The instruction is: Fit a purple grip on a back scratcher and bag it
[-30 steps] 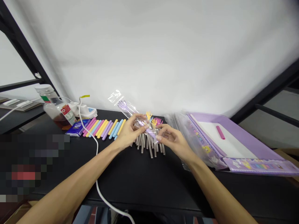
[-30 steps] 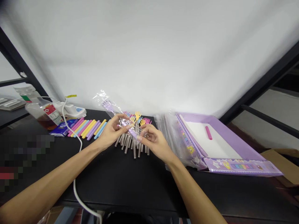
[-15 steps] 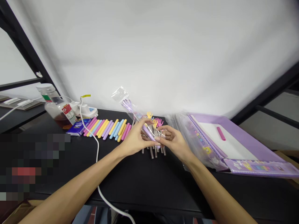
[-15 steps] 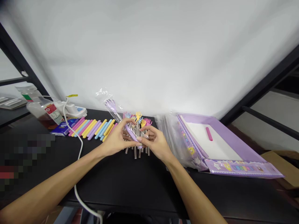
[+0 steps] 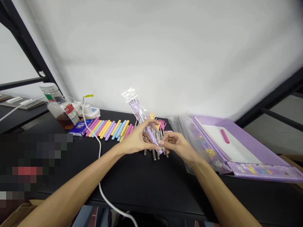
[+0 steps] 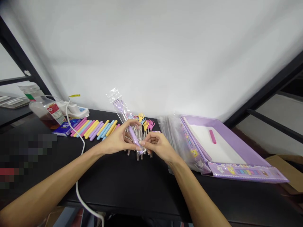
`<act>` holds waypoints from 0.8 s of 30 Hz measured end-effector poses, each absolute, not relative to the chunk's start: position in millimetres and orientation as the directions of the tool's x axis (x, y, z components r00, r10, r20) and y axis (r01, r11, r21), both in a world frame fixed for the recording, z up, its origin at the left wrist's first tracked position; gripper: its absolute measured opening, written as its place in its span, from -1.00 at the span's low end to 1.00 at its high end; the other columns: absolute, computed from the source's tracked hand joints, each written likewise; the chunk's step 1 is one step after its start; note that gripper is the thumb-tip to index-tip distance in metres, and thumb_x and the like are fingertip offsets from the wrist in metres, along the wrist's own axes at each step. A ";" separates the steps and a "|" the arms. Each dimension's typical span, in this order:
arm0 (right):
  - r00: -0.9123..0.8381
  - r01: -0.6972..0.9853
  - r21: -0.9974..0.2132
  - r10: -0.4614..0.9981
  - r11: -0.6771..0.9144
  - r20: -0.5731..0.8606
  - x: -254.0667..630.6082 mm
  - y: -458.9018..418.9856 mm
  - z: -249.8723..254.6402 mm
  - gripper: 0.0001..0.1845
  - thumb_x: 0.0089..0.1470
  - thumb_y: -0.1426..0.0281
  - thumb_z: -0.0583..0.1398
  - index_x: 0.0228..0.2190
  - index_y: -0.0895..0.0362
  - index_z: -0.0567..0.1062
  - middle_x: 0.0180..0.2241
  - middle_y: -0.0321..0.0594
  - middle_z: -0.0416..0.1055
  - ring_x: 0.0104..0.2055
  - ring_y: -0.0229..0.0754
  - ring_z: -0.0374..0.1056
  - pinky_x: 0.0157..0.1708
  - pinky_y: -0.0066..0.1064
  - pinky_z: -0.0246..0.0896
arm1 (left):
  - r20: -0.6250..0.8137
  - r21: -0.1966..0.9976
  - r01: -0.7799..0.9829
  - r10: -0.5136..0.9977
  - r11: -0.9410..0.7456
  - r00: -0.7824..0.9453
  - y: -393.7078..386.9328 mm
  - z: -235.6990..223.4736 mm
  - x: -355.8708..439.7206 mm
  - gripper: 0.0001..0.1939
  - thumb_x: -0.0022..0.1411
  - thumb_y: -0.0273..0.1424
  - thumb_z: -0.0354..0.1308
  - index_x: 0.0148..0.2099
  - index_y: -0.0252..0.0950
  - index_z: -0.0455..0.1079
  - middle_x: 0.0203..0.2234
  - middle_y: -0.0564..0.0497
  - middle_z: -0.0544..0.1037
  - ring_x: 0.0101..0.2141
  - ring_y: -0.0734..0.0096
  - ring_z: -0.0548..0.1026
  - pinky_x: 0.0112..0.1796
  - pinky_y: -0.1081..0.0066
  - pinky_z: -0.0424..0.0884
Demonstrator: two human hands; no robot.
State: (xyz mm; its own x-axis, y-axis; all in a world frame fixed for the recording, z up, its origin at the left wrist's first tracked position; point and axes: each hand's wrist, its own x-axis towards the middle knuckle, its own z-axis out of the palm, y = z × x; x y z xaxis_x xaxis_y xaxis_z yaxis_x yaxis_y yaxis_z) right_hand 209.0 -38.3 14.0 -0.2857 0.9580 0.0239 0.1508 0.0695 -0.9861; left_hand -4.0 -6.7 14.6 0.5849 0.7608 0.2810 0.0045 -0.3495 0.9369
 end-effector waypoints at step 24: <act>-0.352 0.262 -0.932 0.924 0.252 0.151 216.3 -42.6 13.8 -0.25 -0.03 0.30 0.42 0.14 -0.04 0.27 -0.28 -0.27 0.51 -0.30 -0.14 0.51 -0.27 -0.25 0.44 | 0.320 0.931 -0.007 0.807 -0.365 0.497 4.7 10.1 -10.7 -0.51 0.21 -0.22 0.32 0.14 -0.10 0.31 0.11 -0.05 0.35 -0.36 0.54 0.43 -0.32 0.42 0.46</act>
State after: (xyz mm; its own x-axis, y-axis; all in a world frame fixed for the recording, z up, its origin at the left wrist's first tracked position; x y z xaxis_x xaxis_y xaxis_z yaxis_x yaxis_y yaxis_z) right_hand 216.3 -42.6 13.8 -0.3523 0.9237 0.1507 0.2618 0.2519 -0.9317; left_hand -10.7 4.7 10.1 0.4973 0.8066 0.3196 -0.0073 -0.3645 0.9312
